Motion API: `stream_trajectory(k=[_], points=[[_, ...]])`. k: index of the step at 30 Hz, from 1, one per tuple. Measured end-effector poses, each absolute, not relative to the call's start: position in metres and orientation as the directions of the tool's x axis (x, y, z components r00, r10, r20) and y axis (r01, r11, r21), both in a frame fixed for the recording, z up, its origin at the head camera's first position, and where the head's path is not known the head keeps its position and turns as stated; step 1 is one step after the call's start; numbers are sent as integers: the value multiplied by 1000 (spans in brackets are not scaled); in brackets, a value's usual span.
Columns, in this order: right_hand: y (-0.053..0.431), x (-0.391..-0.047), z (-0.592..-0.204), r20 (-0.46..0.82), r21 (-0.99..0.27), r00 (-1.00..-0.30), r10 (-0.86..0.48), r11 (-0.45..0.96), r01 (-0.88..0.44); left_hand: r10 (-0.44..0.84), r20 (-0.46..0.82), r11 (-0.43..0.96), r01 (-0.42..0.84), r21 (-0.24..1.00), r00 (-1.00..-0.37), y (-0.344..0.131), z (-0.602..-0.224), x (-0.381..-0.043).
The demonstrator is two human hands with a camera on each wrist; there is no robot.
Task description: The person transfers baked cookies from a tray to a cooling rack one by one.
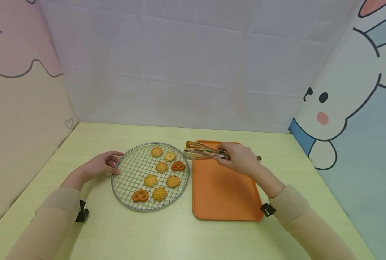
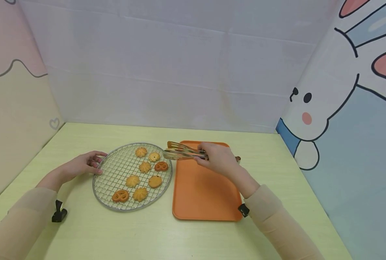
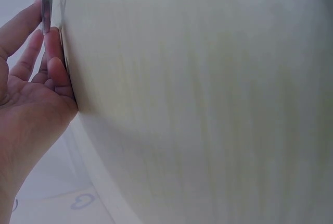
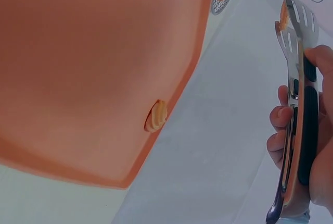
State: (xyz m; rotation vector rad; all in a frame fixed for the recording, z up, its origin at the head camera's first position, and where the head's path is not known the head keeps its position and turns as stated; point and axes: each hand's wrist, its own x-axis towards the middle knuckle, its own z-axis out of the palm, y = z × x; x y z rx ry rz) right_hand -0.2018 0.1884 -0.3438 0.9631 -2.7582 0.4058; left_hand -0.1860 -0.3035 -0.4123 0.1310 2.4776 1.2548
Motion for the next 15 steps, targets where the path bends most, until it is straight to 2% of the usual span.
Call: stream_trajectory(k=[6, 12, 15], points=[[172, -199, -339, 310, -162, -746, -590, 740, -653, 246, -262, 589, -71, 805, -933, -303, -412, -186], [155, -198, -336, 278, -218, -763, -584, 735, -642, 250, -269, 574, -82, 815, -930, -302, -411, -185], [147, -199, -334, 277, -217, -745, -607, 715, -664, 254, -272, 569, -84, 818, -928, -301, -409, -184]])
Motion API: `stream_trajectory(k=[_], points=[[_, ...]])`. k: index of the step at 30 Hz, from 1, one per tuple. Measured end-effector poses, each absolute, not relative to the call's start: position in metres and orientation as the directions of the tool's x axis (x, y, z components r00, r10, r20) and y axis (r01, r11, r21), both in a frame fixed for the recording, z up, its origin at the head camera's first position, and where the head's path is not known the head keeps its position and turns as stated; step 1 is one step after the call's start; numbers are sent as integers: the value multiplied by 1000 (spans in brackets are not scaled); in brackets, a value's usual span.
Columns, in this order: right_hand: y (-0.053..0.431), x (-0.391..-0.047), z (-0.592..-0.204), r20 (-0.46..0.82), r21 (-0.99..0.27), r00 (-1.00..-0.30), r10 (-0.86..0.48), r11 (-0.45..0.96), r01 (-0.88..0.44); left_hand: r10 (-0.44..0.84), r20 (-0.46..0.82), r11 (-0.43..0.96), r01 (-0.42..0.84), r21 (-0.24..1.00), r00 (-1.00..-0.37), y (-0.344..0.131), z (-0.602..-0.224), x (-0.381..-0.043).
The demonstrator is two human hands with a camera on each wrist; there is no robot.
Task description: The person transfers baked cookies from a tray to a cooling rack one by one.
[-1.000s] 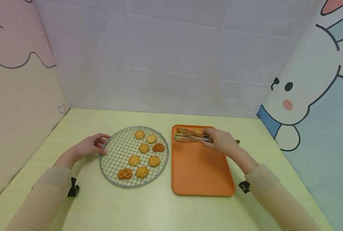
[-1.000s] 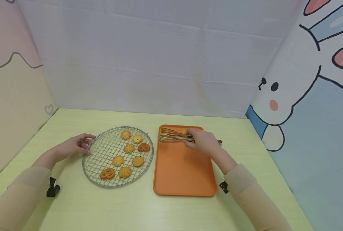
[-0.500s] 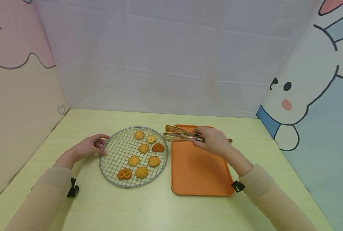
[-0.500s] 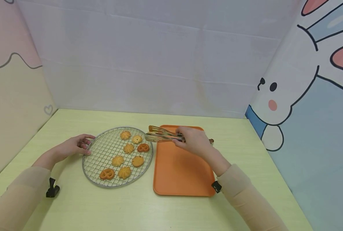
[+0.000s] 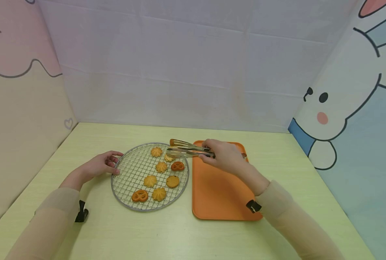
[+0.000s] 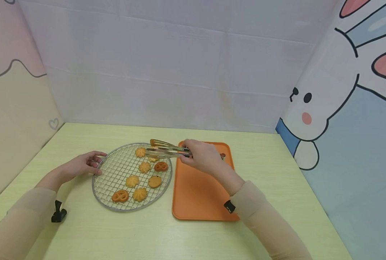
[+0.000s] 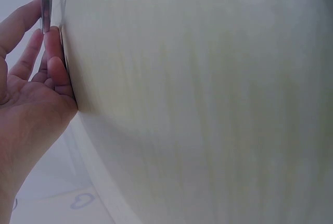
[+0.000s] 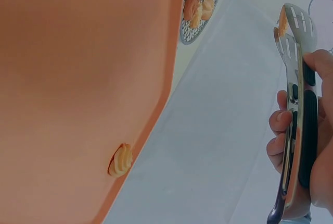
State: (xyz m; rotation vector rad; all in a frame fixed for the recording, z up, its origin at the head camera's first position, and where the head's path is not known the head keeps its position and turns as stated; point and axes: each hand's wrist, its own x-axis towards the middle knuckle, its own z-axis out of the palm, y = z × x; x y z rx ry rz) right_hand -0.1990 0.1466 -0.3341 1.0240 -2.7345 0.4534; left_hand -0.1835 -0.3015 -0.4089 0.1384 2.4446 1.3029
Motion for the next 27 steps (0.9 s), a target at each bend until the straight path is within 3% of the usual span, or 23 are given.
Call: stream_trajectory(k=[5, 27], points=[[132, -200, -335, 292, -189, -718, -632, 698, -691, 257, -270, 565, -82, 821, -928, -301, -409, -183], [71, -203, -358, 164, -173, -743, -649, 723, -669, 259, -249, 579, -56, 813, -933, -305, -413, -177]])
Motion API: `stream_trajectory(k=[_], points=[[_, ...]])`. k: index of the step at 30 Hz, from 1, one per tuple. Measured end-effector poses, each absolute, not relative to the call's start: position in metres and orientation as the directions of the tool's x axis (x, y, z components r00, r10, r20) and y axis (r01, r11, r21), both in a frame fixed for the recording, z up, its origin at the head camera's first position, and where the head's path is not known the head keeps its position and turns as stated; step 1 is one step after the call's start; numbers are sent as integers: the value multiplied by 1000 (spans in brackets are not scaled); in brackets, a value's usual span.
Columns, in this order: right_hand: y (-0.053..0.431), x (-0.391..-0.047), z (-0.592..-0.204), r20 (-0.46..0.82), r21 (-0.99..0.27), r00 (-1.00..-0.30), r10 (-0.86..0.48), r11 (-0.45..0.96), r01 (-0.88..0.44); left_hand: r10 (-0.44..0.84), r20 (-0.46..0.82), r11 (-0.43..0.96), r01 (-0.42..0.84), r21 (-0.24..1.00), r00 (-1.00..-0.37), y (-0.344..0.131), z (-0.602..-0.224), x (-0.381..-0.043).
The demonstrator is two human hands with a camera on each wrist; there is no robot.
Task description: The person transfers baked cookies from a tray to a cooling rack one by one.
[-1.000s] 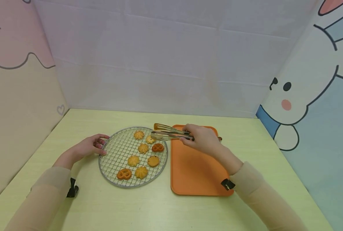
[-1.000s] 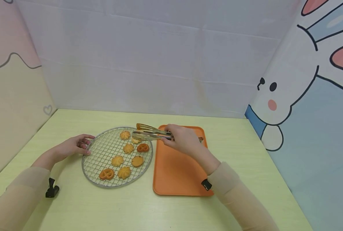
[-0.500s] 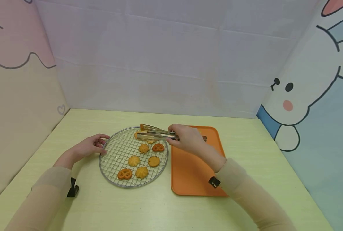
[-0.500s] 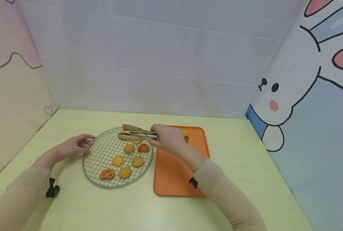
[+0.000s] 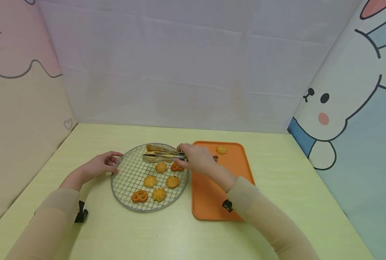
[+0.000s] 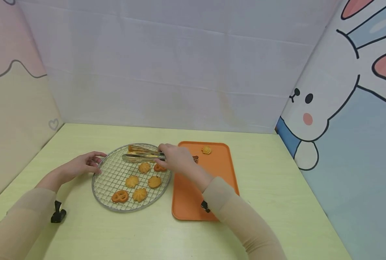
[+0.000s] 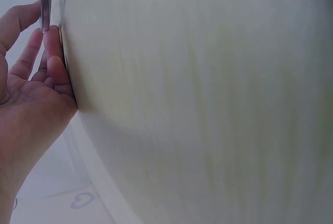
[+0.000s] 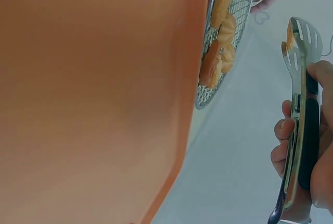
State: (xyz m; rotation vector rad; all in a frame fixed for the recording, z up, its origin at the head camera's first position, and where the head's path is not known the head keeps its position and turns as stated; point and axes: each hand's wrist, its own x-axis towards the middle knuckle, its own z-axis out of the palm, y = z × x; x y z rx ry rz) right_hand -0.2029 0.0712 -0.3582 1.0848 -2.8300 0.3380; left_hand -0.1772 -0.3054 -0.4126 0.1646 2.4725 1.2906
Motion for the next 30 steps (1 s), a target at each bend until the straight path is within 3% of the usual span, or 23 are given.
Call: stream_trajectory(k=[30], points=[[38, -228, -392, 10, -86, -772, -636, 769, -634, 262, -241, 563, -55, 825, -935, -305, -414, -179]])
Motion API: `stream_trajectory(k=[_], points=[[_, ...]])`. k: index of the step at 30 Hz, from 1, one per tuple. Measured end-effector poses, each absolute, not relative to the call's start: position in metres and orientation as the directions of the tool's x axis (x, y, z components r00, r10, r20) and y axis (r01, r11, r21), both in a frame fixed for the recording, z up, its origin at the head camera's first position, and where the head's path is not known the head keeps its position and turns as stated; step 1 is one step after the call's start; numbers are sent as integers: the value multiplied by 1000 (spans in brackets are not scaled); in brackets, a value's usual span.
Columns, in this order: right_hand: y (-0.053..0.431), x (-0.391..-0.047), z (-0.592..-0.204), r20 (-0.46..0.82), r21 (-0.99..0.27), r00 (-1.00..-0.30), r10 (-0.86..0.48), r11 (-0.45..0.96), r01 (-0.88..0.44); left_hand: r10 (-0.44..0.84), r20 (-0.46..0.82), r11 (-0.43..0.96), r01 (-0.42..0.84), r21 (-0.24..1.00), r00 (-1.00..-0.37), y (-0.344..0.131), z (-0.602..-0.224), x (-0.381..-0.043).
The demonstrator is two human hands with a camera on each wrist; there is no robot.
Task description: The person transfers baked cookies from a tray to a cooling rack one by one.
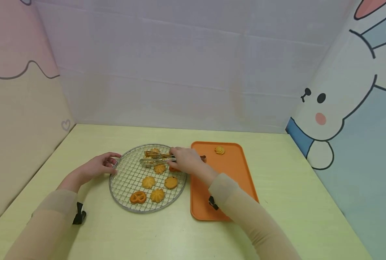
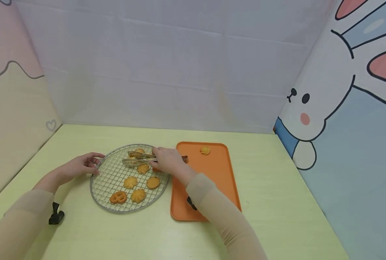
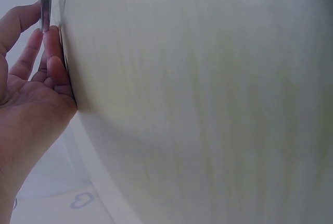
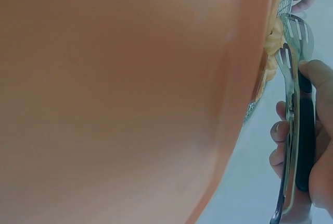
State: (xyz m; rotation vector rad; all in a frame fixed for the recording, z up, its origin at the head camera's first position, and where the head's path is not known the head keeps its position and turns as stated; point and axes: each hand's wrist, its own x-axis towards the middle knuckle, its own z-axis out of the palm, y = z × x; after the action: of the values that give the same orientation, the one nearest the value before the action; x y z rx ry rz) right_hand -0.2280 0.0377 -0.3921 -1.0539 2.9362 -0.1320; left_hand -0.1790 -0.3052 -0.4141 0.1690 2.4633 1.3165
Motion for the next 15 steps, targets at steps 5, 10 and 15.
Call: stream_trajectory(k=[5, 10, 15], points=[[36, -228, -393, 21, -85, -767, -642, 763, -641, 260, -243, 562, -58, 825, -935, -306, -415, -179], [36, -227, -394, 24, -85, -772, -635, 769, -634, 253, -248, 568, -63, 821, -935, -305, -414, -178], [38, -225, -391, 20, -126, -780, -625, 772, -623, 251, -250, 570, -66, 819, -935, -306, -416, -179]])
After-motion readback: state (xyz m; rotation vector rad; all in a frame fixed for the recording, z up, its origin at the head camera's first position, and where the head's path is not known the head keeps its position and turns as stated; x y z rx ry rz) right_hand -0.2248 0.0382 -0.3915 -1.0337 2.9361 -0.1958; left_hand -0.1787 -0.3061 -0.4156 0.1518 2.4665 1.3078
